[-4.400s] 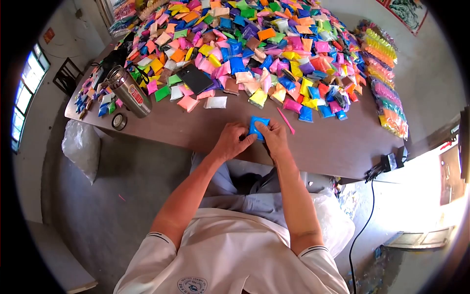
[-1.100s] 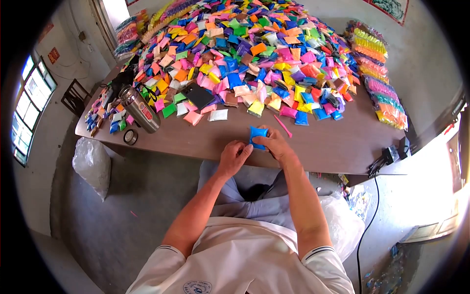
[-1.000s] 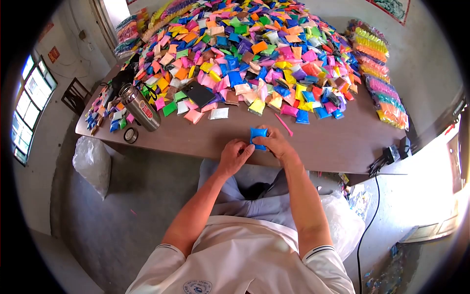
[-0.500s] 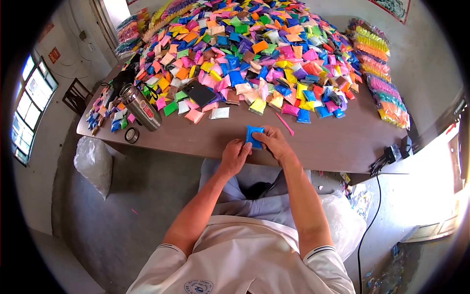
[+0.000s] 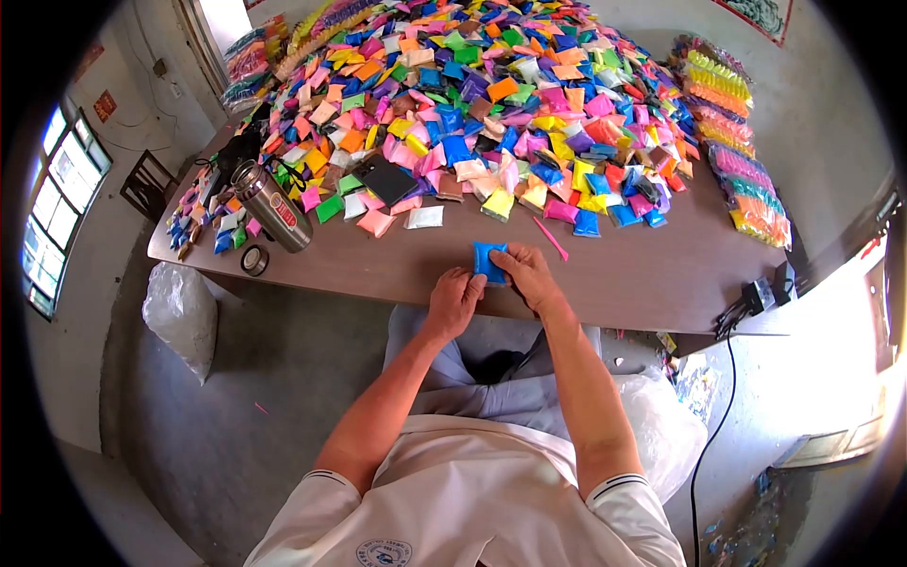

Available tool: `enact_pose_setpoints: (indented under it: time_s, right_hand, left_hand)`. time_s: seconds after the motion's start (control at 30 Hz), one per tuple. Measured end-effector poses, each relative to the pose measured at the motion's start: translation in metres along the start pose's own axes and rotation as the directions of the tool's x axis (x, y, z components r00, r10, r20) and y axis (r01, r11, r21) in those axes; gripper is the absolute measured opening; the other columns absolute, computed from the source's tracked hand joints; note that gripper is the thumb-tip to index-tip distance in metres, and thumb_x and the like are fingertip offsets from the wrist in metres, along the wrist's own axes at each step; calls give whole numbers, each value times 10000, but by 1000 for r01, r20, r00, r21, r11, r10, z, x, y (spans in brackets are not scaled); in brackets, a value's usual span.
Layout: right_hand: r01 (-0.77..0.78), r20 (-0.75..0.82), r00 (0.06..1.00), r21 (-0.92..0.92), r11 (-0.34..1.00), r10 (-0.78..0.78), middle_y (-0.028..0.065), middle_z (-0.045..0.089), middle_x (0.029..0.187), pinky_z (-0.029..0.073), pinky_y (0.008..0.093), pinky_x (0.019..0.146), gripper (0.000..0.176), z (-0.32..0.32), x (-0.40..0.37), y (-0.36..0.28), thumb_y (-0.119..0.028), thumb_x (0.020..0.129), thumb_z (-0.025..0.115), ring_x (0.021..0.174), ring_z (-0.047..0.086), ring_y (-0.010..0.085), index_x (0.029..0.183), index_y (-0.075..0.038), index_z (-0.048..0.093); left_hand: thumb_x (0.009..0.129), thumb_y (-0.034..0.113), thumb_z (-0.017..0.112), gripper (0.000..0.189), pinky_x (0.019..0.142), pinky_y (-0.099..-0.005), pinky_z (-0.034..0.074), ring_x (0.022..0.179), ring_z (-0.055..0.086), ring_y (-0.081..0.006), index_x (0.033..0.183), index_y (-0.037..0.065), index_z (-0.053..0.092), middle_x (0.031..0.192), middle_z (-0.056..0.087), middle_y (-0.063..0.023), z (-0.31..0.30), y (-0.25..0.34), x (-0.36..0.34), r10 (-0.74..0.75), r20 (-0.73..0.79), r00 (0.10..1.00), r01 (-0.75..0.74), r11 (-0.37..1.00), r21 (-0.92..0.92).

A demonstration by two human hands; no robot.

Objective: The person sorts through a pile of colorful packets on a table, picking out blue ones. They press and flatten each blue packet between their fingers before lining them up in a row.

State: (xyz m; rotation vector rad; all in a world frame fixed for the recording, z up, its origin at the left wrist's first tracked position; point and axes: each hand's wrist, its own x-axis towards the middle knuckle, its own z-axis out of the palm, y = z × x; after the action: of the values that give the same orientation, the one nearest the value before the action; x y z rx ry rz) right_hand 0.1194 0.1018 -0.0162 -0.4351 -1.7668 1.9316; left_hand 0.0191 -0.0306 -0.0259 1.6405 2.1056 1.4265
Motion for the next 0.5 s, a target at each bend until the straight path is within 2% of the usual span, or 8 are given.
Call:
enact_pose_setpoints:
  time_s: [0.03, 0.1, 0.2, 0.33, 0.43, 0.5]
  right_hand:
    - [0, 0, 1000, 0, 1000, 0, -45, 480, 578, 275, 191, 441, 193, -1, 0, -1, -243, 841, 593, 500, 386, 30, 734, -83, 605]
    - [-26, -4, 1000, 21, 999, 27, -41, 511, 603, 310, 194, 470, 180, -1, -2, -5, -209, 847, 583, 529, 424, 38, 727, -78, 606]
    - [-15, -24, 1000, -34, 999, 14, -47, 517, 613, 309, 191, 471, 157, 4, -2, -6, -192, 846, 582, 534, 424, 33, 747, -74, 613]
    - [-4, -23, 1000, 13, 1000, 5, -54, 524, 624, 307, 185, 473, 139, 2, -2, -5, -189, 842, 589, 539, 425, 25, 775, -70, 619]
    - [-25, -25, 999, -6, 1000, 25, -65, 514, 630, 310, 183, 483, 148, 2, -3, -6, -218, 831, 605, 552, 419, 15, 786, -80, 629]
    - [-17, -2, 1000, 24, 1000, 17, -66, 538, 656, 309, 178, 485, 105, 2, -4, -9, -166, 822, 595, 558, 425, 15, 816, -67, 629]
  left_hand:
    - [906, 303, 426, 406, 676, -424, 393, 703, 512, -326, 613, 33, 506, 637, 522, -132, 0, 0, 0, 0, 0, 1000, 0, 1000, 0]
    - [907, 282, 438, 408, 593, -391, 388, 621, 501, -285, 607, 10, 483, 622, 491, -121, -1, 1, 0, 29, -18, 999, -28, 999, 15]
    - [907, 275, 435, 409, 590, -393, 385, 625, 499, -284, 596, 12, 471, 615, 482, -121, -1, 1, 0, 41, -19, 999, -41, 999, 21]
    - [908, 273, 433, 410, 598, -394, 387, 645, 500, -287, 592, 14, 474, 619, 485, -118, 1, 2, 0, 85, -22, 996, -84, 996, 35]
    - [908, 275, 432, 416, 613, -400, 388, 666, 499, -294, 582, 20, 476, 622, 492, -113, 1, 3, 0, 132, -48, 990, -128, 989, 77]
    - [905, 291, 409, 403, 728, -442, 386, 746, 515, -337, 624, 26, 525, 707, 564, -124, -2, 4, -1, 45, 16, 999, -46, 996, 76]
